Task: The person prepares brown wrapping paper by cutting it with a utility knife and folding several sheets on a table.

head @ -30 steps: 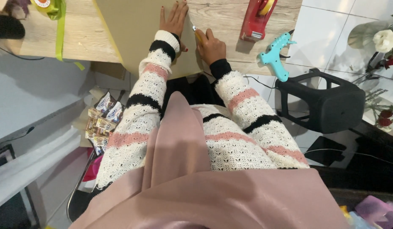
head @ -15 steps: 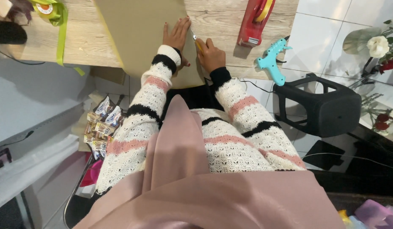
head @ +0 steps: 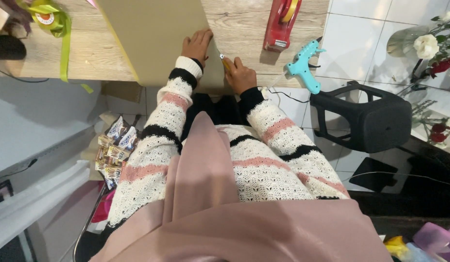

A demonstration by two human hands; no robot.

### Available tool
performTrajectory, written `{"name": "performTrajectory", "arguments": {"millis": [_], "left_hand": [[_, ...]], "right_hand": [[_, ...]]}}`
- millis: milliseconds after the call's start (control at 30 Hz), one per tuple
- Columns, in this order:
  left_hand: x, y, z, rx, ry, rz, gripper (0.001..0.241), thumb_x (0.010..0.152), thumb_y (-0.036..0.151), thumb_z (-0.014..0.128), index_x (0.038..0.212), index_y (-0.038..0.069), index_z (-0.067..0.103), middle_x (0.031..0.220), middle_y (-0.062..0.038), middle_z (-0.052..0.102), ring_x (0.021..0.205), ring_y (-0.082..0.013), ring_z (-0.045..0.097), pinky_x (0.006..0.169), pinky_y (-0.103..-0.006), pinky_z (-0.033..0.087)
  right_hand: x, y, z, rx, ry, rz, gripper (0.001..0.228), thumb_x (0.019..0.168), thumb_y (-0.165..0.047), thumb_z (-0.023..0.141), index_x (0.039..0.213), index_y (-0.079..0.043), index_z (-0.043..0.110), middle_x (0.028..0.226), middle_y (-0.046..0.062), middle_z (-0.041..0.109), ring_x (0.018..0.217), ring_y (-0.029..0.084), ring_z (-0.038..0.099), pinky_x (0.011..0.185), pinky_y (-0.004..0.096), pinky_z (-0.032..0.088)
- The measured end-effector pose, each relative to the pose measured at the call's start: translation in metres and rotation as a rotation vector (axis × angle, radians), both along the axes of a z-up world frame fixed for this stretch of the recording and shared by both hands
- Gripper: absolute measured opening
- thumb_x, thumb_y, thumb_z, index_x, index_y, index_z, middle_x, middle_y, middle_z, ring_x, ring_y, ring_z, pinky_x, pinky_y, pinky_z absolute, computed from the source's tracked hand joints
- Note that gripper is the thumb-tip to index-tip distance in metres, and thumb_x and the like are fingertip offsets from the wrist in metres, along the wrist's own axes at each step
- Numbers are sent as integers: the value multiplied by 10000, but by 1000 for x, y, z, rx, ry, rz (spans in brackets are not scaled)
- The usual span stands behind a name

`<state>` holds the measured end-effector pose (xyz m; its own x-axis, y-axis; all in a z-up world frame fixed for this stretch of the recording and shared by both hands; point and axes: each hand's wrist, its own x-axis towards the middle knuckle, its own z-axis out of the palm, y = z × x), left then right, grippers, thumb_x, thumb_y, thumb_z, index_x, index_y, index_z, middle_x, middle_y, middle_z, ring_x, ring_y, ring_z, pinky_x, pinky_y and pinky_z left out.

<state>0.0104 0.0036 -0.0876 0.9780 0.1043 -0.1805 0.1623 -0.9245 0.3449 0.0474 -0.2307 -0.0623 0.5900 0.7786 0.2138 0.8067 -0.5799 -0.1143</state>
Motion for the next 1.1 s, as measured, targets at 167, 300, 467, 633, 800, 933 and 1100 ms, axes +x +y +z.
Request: {"name": "performTrajectory", "arguments": {"millis": [167,300,467,633,800,933,1100], "left_hand": [[11,11,16,-16,102,20,1068,746,146,1000,1605,112,366,1725,-105,351,1540,-355,378,1176,-565,386],[24,23,19,38,170,2,1274,647,334,1056,1637,110,285,1755,-87,267,1594,-339,262,1242,-589,306],[36,29,53,64,324,32,1456,660,479,1026,1715,100,96,1819,-41,55,1664,-293,5,1347,-587,78],[45,34,49,218,430,4,1638,599,680,984,1733,144,-72,1825,-12,-91,1695,-275,52,1345,-591,162],[42,32,57,183,373,19,1633,529,664,1018,1724,157,27,1820,-3,26,1658,-281,178,1307,-589,222],[31,20,53,236,373,-14,1654,537,722,989,1730,142,0,1823,4,19,1630,-291,259,1284,-600,264],[7,-5,62,145,360,-16,1636,535,685,1001,1730,130,32,1829,-18,28,1659,-309,213,1297,-616,202]], "right_hand": [[0,9,-3,68,-114,-42,327,961,-306,724,1287,-321,706,948,-14,604,395,188,486,311,356,376],[10,25,4,88,-169,-34,232,1010,-303,700,1243,-299,704,898,-23,582,387,152,449,307,323,361],[32,52,-4,63,-48,-15,309,1010,-273,731,1314,-246,684,953,27,606,406,165,480,320,342,429],[53,81,-7,41,45,-28,312,1036,-296,735,1327,-210,662,1009,48,653,425,151,472,344,322,442],[54,76,-9,68,-15,-11,340,985,-275,765,1312,-239,677,1004,23,641,407,149,461,316,327,411],[41,62,-2,42,10,-18,313,1015,-318,736,1316,-257,673,1004,29,615,409,207,509,336,373,436],[21,31,9,52,87,13,374,983,-277,743,1346,-241,657,1016,37,620,438,214,550,349,369,452]]}}
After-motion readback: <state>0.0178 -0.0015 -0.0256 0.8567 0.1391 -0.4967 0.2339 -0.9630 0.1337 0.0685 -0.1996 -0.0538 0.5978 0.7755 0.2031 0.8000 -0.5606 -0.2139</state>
